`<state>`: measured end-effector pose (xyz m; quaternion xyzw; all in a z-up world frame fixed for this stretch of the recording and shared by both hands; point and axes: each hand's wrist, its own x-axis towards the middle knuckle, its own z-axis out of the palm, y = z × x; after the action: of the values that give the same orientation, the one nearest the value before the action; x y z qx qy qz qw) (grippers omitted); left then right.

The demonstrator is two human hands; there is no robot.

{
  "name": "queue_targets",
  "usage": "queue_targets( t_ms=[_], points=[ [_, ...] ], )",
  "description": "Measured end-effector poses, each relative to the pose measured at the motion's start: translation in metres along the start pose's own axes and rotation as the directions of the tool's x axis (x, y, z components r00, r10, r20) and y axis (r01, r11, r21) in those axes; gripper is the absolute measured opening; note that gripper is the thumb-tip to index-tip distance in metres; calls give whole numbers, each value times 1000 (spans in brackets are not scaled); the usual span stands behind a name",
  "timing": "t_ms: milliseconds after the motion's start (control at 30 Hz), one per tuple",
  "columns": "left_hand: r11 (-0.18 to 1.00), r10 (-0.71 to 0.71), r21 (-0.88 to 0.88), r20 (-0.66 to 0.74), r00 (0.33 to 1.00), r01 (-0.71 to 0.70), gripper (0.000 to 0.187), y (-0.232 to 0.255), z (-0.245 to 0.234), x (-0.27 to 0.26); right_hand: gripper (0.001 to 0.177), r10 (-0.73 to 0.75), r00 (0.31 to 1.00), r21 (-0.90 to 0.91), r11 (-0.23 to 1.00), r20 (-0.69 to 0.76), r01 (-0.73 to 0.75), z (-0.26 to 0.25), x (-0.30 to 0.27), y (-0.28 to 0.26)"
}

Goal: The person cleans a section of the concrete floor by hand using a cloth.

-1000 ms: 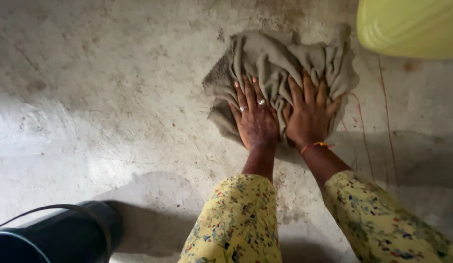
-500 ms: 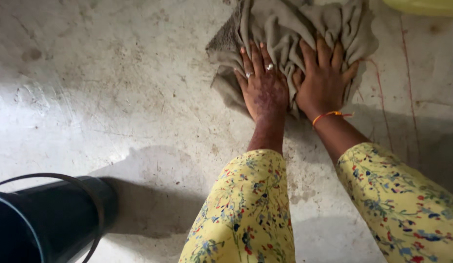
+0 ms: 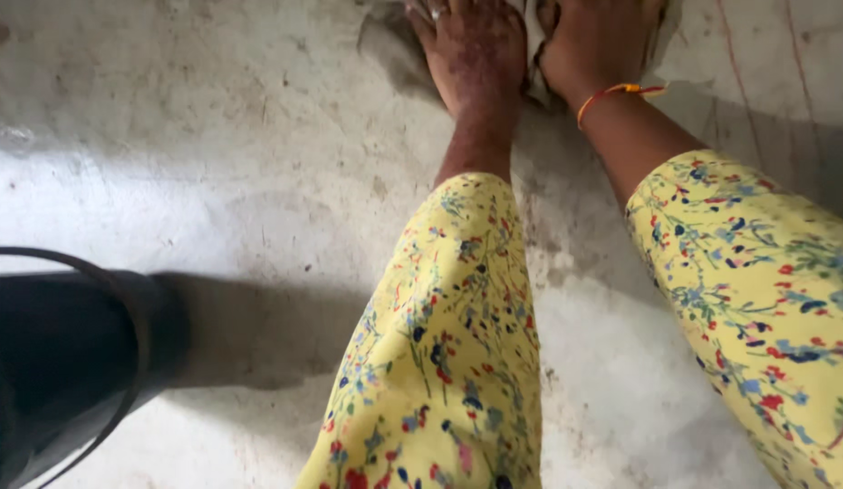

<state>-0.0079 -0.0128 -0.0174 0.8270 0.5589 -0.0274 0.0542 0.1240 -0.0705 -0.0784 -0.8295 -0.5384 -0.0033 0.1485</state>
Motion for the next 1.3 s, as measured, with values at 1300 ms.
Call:
queue_targets(
  t_ms=[1300],
  points=[
    [940, 263, -109, -372, 890, -324, 77, -31, 52, -160, 53, -24, 992, -69, 998, -120, 16, -55, -200, -33]
  ],
)
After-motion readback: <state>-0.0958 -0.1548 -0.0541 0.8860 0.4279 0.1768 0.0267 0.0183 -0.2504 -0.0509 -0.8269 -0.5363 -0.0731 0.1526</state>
